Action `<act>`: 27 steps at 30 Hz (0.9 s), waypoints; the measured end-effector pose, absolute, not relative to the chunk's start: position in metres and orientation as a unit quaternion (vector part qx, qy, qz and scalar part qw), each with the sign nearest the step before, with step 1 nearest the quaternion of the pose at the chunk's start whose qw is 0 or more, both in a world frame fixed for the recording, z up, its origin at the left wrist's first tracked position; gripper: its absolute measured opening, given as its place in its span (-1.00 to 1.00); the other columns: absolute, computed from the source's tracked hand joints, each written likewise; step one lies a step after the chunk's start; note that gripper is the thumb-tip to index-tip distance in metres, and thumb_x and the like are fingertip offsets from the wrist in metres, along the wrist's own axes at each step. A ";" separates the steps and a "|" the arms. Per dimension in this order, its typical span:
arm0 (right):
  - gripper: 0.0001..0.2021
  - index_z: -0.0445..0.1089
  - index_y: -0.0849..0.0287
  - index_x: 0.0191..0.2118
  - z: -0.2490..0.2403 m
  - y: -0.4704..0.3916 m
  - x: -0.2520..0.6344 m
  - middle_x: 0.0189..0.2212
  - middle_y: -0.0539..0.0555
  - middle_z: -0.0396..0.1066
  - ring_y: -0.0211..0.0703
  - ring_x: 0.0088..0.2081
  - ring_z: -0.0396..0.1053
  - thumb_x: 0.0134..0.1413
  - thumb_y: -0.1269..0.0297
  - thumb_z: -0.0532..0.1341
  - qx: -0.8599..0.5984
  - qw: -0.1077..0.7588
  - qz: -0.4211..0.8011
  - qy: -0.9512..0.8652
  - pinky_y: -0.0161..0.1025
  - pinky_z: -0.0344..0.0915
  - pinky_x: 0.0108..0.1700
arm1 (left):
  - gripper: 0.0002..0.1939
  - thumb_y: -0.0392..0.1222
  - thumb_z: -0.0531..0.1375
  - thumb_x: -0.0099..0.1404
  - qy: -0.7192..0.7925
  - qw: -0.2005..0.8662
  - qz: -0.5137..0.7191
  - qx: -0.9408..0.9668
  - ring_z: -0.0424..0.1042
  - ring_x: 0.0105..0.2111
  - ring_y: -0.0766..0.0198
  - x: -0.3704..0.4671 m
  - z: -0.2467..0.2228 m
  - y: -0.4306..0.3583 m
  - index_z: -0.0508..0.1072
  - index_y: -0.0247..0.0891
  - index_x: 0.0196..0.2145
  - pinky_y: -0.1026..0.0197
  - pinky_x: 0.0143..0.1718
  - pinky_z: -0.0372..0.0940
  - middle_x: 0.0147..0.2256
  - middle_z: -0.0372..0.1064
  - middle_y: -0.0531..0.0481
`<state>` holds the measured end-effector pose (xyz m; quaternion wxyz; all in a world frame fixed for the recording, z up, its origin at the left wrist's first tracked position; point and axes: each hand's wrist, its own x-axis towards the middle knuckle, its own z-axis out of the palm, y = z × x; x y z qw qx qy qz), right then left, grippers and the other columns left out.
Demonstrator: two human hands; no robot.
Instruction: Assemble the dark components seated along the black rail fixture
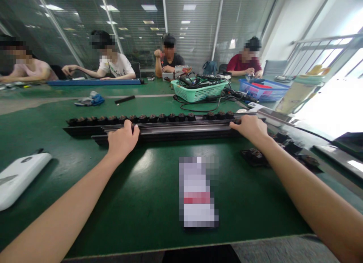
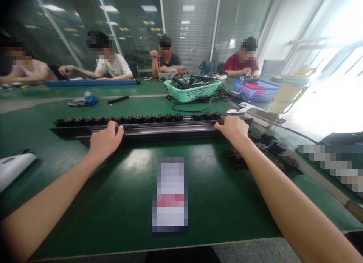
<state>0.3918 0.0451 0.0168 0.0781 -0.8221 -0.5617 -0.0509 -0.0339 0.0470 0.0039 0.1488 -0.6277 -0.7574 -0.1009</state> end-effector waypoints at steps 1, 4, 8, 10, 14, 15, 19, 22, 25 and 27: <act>-0.42 0.56 0.31 -0.06 0.016 0.046 0.393 -0.11 0.42 0.55 0.25 -0.07 0.52 0.21 -0.16 0.11 -0.822 0.079 -0.046 -0.562 -0.02 0.39 -0.13 | -0.36 0.08 -0.24 0.45 -0.759 0.149 -0.099 -0.626 0.55 -0.12 -0.18 -0.033 0.004 0.047 0.35 -0.41 0.14 -0.06 -0.02 0.25 -0.20 0.57 -0.38; -0.41 0.55 0.32 -0.05 0.015 0.048 0.395 -0.10 0.42 0.54 0.25 -0.06 0.52 0.22 -0.15 0.11 -0.820 0.079 -0.033 -0.566 -0.02 0.39 -0.12 | -0.37 0.08 -0.24 0.45 -0.759 0.151 -0.098 -0.625 0.55 -0.12 -0.18 -0.032 0.005 0.046 0.35 -0.41 0.14 -0.07 -0.02 0.26 -0.19 0.57 -0.39; -0.45 0.54 0.34 -0.06 0.013 0.049 0.396 -0.11 0.44 0.54 0.24 -0.07 0.52 0.24 -0.10 0.12 -0.814 0.081 -0.031 -0.575 -0.04 0.38 -0.11 | -0.37 0.07 -0.24 0.45 -0.759 0.149 -0.099 -0.626 0.55 -0.13 -0.20 -0.033 0.005 0.047 0.35 -0.40 0.14 -0.08 -0.03 0.26 -0.20 0.57 -0.39; -0.47 0.54 0.35 -0.07 0.013 0.049 0.396 -0.11 0.45 0.54 0.24 -0.07 0.52 0.24 -0.08 0.12 -0.813 0.082 -0.034 -0.575 -0.04 0.39 -0.12 | -0.37 0.07 -0.24 0.45 -0.759 0.149 -0.099 -0.626 0.55 -0.13 -0.21 -0.033 0.005 0.047 0.35 -0.40 0.14 -0.08 -0.04 0.27 -0.20 0.57 -0.39; -0.46 0.54 0.36 -0.08 0.013 0.048 0.397 -0.11 0.46 0.54 0.23 -0.08 0.52 0.24 -0.08 0.12 -0.816 0.080 -0.037 -0.571 -0.06 0.39 -0.14 | -0.37 0.07 -0.24 0.45 -0.759 0.150 -0.098 -0.626 0.55 -0.13 -0.22 -0.033 0.006 0.047 0.35 -0.40 0.14 -0.08 -0.04 0.26 -0.21 0.57 -0.39; -0.46 0.54 0.36 -0.08 0.014 0.048 0.398 -0.11 0.46 0.54 0.22 -0.09 0.52 0.24 -0.08 0.12 -0.817 0.081 -0.037 -0.569 -0.07 0.40 -0.14 | -0.37 0.07 -0.24 0.45 -0.759 0.150 -0.098 -0.626 0.55 -0.13 -0.21 -0.033 0.006 0.047 0.35 -0.40 0.14 -0.08 -0.04 0.26 -0.21 0.57 -0.39; -0.48 0.54 0.34 -0.07 0.015 0.048 0.397 -0.11 0.43 0.54 0.18 -0.10 0.52 0.23 -0.07 0.14 -0.821 0.079 -0.036 -0.564 -0.09 0.40 -0.14 | -0.37 0.08 -0.24 0.45 -0.760 0.152 -0.096 -0.625 0.55 -0.13 -0.20 -0.033 0.005 0.046 0.35 -0.39 0.14 -0.06 -0.04 0.26 -0.21 0.57 -0.37; -0.48 0.54 0.34 -0.06 0.016 0.048 0.397 -0.10 0.43 0.54 0.19 -0.10 0.52 0.23 -0.08 0.15 -0.827 0.079 -0.037 -0.556 -0.08 0.40 -0.15 | -0.36 0.08 -0.24 0.45 -0.758 0.153 -0.096 -0.626 0.55 -0.13 -0.19 -0.034 0.005 0.047 0.36 -0.40 0.14 -0.06 -0.04 0.26 -0.22 0.57 -0.37; -0.47 0.55 0.32 -0.06 0.017 0.047 0.397 -0.10 0.42 0.54 0.22 -0.09 0.52 0.23 -0.10 0.14 -0.828 0.078 -0.037 -0.555 -0.04 0.40 -0.15 | -0.35 0.08 -0.24 0.44 -0.756 0.154 -0.101 -0.628 0.55 -0.14 -0.20 -0.034 0.004 0.048 0.36 -0.40 0.14 -0.07 -0.04 0.26 -0.22 0.57 -0.38; -0.47 0.55 0.31 -0.07 0.017 0.047 0.398 -0.09 0.42 0.54 0.23 -0.08 0.52 0.24 -0.11 0.14 -0.825 0.074 -0.037 -0.559 -0.03 0.40 -0.14 | -0.35 0.08 -0.25 0.44 -0.755 0.153 -0.103 -0.629 0.55 -0.14 -0.21 -0.034 0.004 0.048 0.36 -0.40 0.14 -0.08 -0.04 0.26 -0.21 0.57 -0.39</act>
